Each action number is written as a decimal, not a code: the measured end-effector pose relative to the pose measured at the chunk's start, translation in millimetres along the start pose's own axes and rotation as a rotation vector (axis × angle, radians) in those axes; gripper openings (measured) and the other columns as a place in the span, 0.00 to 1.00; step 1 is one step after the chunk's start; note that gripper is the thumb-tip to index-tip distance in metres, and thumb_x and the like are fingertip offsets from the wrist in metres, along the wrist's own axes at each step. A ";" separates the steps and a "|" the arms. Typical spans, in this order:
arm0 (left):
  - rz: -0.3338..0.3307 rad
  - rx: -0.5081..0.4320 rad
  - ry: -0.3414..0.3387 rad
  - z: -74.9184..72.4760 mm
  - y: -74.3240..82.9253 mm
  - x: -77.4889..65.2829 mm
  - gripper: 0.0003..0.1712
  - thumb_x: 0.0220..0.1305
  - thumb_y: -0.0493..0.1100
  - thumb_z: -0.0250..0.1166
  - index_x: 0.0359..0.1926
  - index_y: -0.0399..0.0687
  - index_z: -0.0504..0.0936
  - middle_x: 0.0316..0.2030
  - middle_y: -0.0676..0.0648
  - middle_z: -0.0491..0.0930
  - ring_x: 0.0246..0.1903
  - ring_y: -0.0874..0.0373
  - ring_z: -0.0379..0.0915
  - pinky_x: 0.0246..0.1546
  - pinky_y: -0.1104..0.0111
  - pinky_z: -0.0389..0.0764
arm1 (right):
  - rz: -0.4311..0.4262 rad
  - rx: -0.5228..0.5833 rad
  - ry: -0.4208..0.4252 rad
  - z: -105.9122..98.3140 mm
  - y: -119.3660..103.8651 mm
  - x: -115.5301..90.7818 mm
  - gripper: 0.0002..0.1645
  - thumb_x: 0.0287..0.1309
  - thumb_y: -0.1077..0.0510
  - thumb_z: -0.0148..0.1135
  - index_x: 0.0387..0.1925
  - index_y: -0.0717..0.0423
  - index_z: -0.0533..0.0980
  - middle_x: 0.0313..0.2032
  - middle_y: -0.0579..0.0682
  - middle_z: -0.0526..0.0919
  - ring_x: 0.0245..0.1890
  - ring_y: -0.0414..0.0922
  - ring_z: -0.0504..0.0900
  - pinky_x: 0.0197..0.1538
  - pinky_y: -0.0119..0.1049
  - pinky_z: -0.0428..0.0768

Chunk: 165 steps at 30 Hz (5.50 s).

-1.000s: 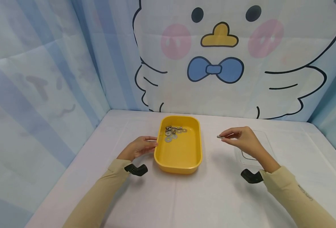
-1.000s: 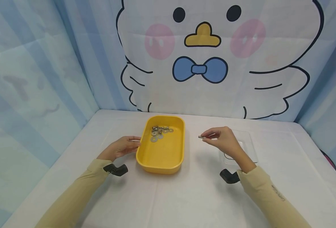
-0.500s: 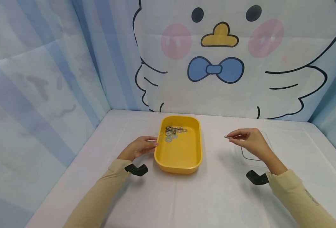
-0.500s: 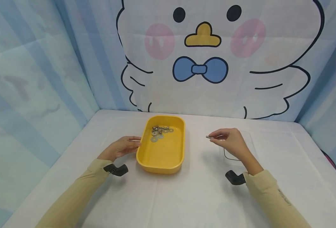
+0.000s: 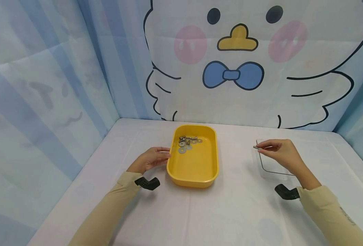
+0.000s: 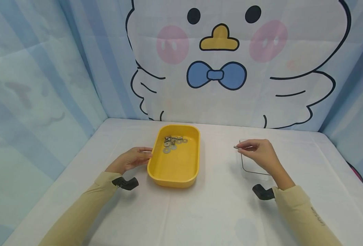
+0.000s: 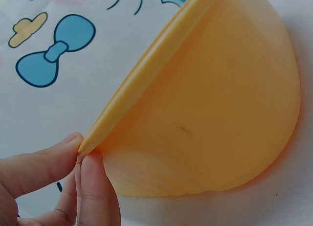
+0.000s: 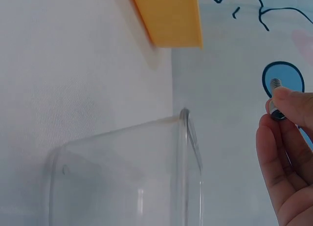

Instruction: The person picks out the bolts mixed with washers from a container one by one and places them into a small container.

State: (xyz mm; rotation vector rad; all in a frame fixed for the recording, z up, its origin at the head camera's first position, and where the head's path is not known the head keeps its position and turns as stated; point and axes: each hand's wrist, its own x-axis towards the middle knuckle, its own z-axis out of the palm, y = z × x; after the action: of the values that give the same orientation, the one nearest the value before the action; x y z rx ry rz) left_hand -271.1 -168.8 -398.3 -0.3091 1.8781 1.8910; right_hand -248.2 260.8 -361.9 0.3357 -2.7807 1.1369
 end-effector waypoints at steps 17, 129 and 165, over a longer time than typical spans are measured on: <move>0.012 0.029 -0.003 0.1 -0.5 -2.1 0.26 0.63 0.34 0.60 0.62 0.32 0.66 0.48 0.41 0.79 0.32 0.64 0.79 0.38 0.76 0.83 | 0.084 -0.077 0.013 -14.8 25.7 -0.8 0.21 0.56 0.51 0.65 0.45 0.62 0.81 0.46 0.63 0.82 0.30 0.20 0.71 0.33 0.19 0.76; -0.004 0.008 -0.006 -1.5 -0.9 -0.7 0.27 0.63 0.33 0.59 0.62 0.32 0.66 0.46 0.42 0.79 0.32 0.63 0.79 0.35 0.77 0.83 | -0.059 -0.191 -0.037 -32.0 -5.6 23.0 0.32 0.56 0.50 0.65 0.57 0.64 0.72 0.50 0.66 0.80 0.50 0.61 0.78 0.52 0.53 0.77; -0.006 0.005 0.008 -0.4 -0.3 1.0 0.26 0.63 0.33 0.60 0.62 0.33 0.67 0.49 0.39 0.78 0.34 0.62 0.80 0.37 0.76 0.84 | -0.156 -0.066 -0.157 35.7 -75.1 86.7 0.26 0.53 0.60 0.68 0.54 0.64 0.74 0.48 0.63 0.81 0.47 0.57 0.80 0.53 0.50 0.80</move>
State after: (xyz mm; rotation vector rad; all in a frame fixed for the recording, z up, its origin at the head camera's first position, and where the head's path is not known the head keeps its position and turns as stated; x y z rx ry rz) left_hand -272.0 -169.0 -399.0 -0.3205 1.8852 1.8831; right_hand -314.5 169.9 -319.8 0.6488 -2.8551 1.0224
